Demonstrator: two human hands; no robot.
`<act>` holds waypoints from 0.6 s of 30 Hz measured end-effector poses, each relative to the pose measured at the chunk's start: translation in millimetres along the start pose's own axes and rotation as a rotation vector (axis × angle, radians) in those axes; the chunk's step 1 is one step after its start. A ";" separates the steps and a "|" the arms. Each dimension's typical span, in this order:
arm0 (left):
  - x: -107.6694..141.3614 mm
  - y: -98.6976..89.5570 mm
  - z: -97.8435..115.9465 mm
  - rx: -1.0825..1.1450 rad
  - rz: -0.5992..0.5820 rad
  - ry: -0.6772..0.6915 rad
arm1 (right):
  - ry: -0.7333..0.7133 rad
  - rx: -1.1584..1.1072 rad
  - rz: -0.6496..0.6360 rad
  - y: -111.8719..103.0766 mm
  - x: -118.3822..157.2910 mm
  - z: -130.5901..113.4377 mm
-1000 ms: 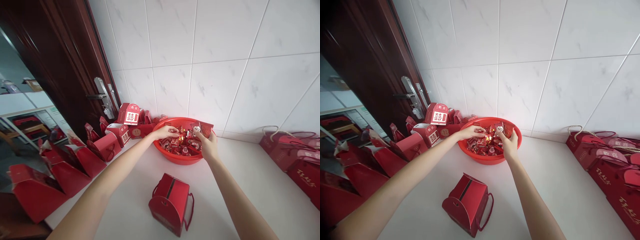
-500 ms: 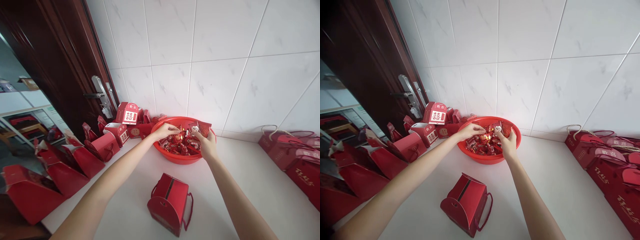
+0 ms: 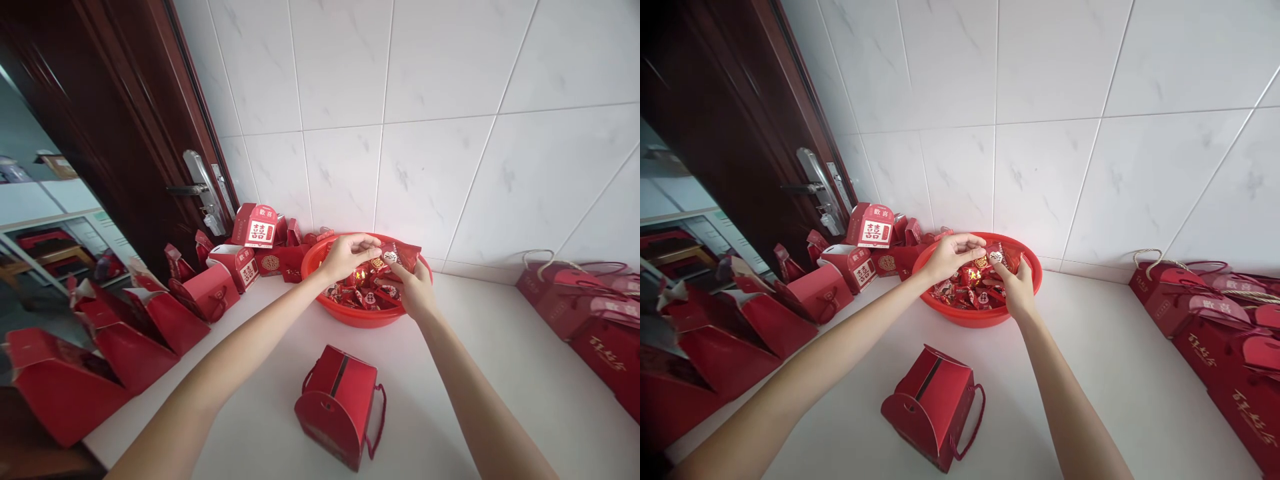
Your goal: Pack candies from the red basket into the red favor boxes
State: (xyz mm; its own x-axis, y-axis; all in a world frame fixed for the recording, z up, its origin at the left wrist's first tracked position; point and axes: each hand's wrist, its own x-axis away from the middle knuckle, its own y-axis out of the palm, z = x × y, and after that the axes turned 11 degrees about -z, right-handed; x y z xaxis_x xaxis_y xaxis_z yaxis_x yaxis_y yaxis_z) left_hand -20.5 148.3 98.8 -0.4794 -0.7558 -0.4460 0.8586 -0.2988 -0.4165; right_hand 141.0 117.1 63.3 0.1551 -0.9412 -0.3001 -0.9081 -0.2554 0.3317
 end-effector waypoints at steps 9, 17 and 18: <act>-2.0 -1.7 -3.3 -0.098 0.052 0.029 | 0.076 -0.123 0.019 -2.5 -3.6 -2.4; -1.4 4.5 -7.3 -0.055 0.098 0.031 | 0.030 -0.061 -0.131 -3.1 0.3 -3.4; -1.7 4.4 -8.8 0.013 0.094 0.004 | 0.028 -0.068 -0.133 -3.6 0.1 -2.8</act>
State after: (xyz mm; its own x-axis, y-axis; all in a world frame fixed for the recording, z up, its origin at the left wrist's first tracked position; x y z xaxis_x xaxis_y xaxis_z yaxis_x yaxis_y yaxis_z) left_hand -17.5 153.4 90.7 -0.3974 -0.7785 -0.4858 0.9021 -0.2346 -0.3621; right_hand 145.4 117.3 64.6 0.2838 -0.9036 -0.3210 -0.8504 -0.3919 0.3512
